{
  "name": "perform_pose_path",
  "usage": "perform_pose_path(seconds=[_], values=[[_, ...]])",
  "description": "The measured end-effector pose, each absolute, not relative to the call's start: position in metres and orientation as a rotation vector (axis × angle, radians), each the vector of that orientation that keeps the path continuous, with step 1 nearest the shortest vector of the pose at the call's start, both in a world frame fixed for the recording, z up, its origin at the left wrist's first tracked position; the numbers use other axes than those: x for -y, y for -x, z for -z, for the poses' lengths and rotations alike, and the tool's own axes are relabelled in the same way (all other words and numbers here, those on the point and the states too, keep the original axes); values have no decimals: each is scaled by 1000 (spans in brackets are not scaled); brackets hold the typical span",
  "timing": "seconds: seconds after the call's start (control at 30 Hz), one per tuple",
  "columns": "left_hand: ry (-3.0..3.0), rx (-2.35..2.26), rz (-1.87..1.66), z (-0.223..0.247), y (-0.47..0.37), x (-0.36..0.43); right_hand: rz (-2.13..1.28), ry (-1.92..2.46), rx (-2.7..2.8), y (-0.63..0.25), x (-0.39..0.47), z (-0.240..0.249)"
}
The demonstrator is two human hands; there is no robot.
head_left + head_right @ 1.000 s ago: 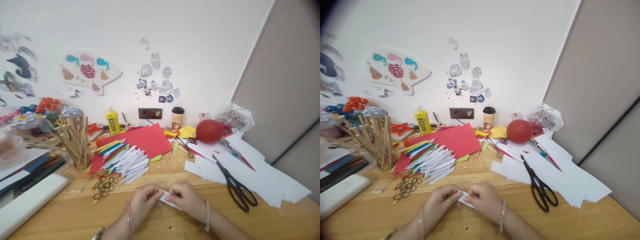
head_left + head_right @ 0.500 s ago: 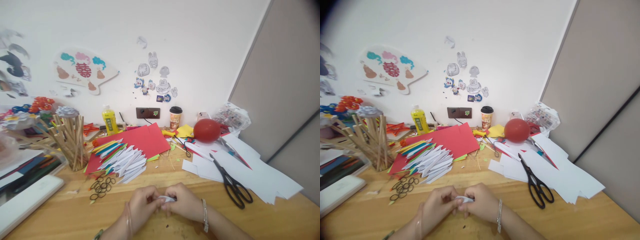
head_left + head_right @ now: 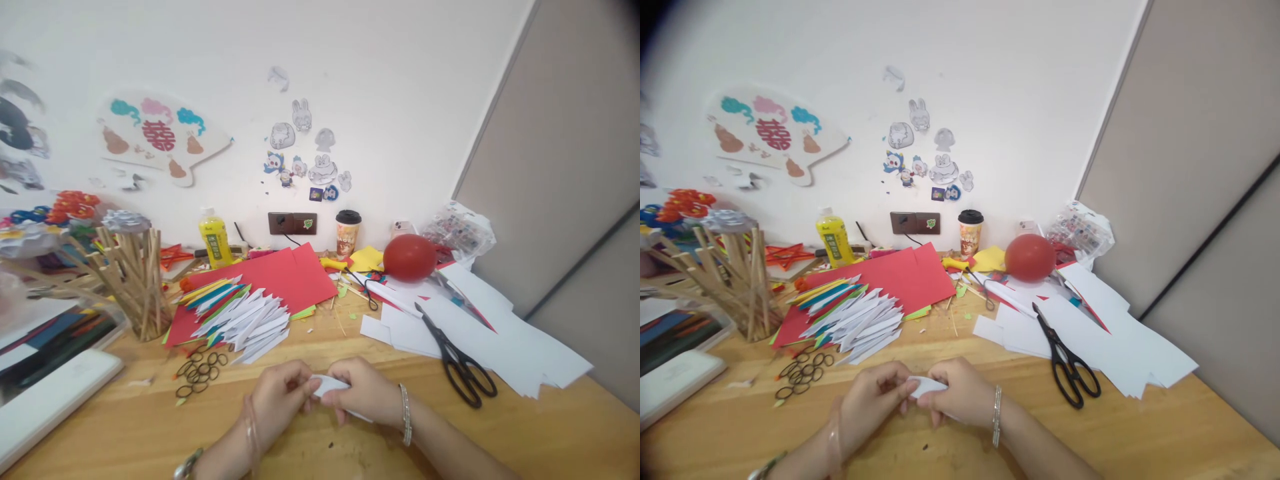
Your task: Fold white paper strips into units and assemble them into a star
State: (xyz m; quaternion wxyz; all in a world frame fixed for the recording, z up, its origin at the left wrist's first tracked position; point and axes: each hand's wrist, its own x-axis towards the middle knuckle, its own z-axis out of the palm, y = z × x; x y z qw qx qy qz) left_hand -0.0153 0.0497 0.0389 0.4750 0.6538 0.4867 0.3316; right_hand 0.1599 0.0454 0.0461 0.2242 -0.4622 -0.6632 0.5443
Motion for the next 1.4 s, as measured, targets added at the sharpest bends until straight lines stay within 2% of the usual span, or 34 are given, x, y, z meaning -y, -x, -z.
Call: perform_pose_path(seconds=[0.3, 0.5, 0.63, 0.7, 0.9, 1.0, 1.13, 1.4], values=[[-1573, -1286, -920, -41, 30, -59, -1436, 1264, 1861, -194, -60, -55], [-1535, -1402, -1130, -44, 48, -75, -1104, 1299, 1690, -212, -76, -43], [-1488, -1316, -1055, -44, 36, -67, -1288, 1081, 1678, -187, -71, -32], [-1507, -1305, -989, -45, 29, -61, -1373, 1112, 1611, -177, -65, -32], [-1954, -1205, -506, -51, 27, -48, -1386, 1177, 1779, -170, -54, -38], [-1957, -1087, -344, -47, 24, -44, -1478, 1143, 1705, -166, -52, -36], [-1820, -1100, -343, -42, 18, -41, -1526, 1174, 1566, -160, -52, -32], [-1901, -1090, -363, -50, 10, -38, -1485, 1192, 1625, -160, -49, -37]])
